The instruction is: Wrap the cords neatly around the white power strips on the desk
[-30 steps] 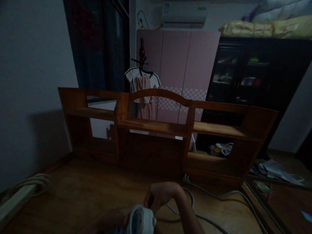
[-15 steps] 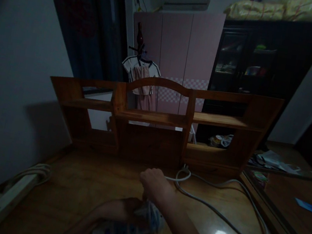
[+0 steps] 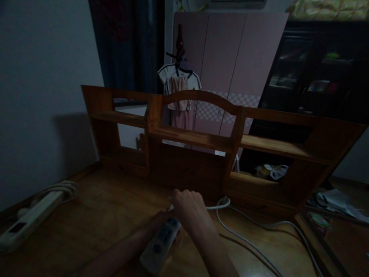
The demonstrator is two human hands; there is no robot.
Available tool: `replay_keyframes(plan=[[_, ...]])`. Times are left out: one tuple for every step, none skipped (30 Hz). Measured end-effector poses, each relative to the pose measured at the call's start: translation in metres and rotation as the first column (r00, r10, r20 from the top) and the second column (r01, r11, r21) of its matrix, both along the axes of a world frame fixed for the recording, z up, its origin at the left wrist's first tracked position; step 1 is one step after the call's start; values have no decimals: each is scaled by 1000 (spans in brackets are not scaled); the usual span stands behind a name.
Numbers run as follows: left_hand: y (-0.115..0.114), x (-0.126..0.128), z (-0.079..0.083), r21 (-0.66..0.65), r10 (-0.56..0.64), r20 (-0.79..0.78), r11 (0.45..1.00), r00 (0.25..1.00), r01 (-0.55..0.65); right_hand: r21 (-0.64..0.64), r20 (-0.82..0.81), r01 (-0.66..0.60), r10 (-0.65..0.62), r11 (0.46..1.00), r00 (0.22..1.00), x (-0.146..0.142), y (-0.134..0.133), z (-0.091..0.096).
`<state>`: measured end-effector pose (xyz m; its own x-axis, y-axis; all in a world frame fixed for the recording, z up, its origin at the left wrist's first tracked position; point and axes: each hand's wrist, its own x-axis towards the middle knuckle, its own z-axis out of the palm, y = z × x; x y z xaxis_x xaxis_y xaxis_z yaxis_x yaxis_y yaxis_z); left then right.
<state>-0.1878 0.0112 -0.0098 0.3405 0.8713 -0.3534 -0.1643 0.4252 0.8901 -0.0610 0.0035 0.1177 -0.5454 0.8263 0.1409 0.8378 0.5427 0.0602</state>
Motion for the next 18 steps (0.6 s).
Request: replay_keyframes(plan=[[0,-2,0,-7,21,33,1000,999,-21,-2,4,-2,2,1000,1000,1,0,-1],[0,-5,1,-15,34,73,999,997,-33,-13,7,1,-1,1000,1000,3,1,-1],[-1,-9,3,-26,37,121,999,992,-34,-33,7,4,-3,999,1000,5,1,-1],[-2,-13,6,-34,34,171,999,985,-29,-60,-2,5,-5,998,1000,7,3,0],[-3,-17,8,-40,30,221,999,975,-21,-89,-22,4,-6,996,1000,10,4,1],[-4,-21,10,-41,26,268,999,963,-15,-113,-55,-2,-5,994,998,12,5,3],[-4,-24,11,-36,23,312,999,950,-12,-134,-100,-18,5,991,995,14,6,5],[-4,-26,12,-26,21,348,1000,937,-13,-150,-150,-43,20,988,988,16,7,6],[-3,-27,12,-13,20,378,1000,925,-16,-163,-202,-73,39,984,979,18,7,7],[-1,-27,12,0,18,407,1000,913,-20,-177,-250,-106,60,979,966,19,8,8],[1,-27,12,12,18,435,1000,900,-26,-193,-292,-138,77,971,953,19,8,7],[4,-26,12,21,18,464,999,886,-32,-212,-331,-168,91,963,939,20,9,7],[6,-25,13,28,17,489,999,872,-35,-232,-364,-194,100,953,926,19,10,5],[8,-24,13,31,15,512,999,859,-36,-250,-396,-219,107,943,912,19,12,4],[10,-24,14,30,10,531,999,847,-31,-273,-426,-246,113,930,898,19,14,2],[11,-24,15,21,3,547,1000,837,-17,-299,-453,-277,119,913,883,19,17,0],[11,-24,17,6,-3,561,1000,828,0,-326,-481,-311,127,893,867,21,21,-1],[11,-25,18,-21,-6,569,1000,822,22,-355,-509,-349,133,867,850,23,25,-3]])
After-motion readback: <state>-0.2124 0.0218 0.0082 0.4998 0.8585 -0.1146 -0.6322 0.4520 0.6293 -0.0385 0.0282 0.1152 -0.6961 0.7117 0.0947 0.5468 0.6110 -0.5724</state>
